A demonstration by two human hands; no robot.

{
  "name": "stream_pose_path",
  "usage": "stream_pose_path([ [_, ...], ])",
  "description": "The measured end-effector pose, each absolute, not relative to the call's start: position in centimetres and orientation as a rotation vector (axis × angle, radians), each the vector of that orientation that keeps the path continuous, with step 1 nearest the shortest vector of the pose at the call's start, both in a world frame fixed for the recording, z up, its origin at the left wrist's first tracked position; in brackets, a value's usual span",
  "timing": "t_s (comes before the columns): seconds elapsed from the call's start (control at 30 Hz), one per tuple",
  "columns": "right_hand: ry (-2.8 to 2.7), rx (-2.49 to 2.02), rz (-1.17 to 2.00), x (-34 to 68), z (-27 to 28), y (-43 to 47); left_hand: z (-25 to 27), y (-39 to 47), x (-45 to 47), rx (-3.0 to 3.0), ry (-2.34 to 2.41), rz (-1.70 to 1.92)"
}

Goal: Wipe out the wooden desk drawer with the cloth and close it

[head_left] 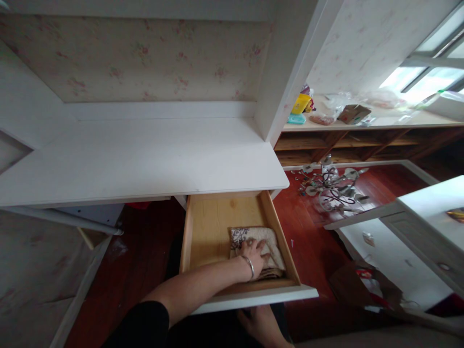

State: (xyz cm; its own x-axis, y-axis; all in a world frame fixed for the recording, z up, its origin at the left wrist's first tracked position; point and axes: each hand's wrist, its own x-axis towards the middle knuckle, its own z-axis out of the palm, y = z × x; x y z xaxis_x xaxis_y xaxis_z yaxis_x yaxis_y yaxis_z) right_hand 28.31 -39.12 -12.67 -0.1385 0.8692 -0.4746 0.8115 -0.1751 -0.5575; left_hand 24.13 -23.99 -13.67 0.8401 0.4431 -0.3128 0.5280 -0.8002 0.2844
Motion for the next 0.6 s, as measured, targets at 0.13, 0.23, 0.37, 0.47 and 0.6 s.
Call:
stream_pose_path([
  [0.13, -1.957, -2.003, 1.202, 28.2, -12.2, -38.9, -14.2, -21.2, 24.1, 2.667, 0.774, -0.244],
  [0.23, -1.991, -2.028, 1.232, 28.2, -11.8, -38.8, -13.6, -18.1, 24.6, 2.665, 0.944, -0.213],
  [0.37, -1.989, -2.043, 1.255, 28.1, -11.7, -38.7, -13.4, -14.9, 25.1, 2.632, 1.148, -0.147],
  [0.47, -1.974, -2.057, 1.259, 28.1, -12.0, -38.8, -13.9, -14.2, 24.6, 2.625, 1.177, -0.092],
  [0.6, -1.983, -2.054, 1.242, 28.2, -12.3, -38.8, -14.6, -14.2, 23.2, 2.662, 1.159, -0.192],
])
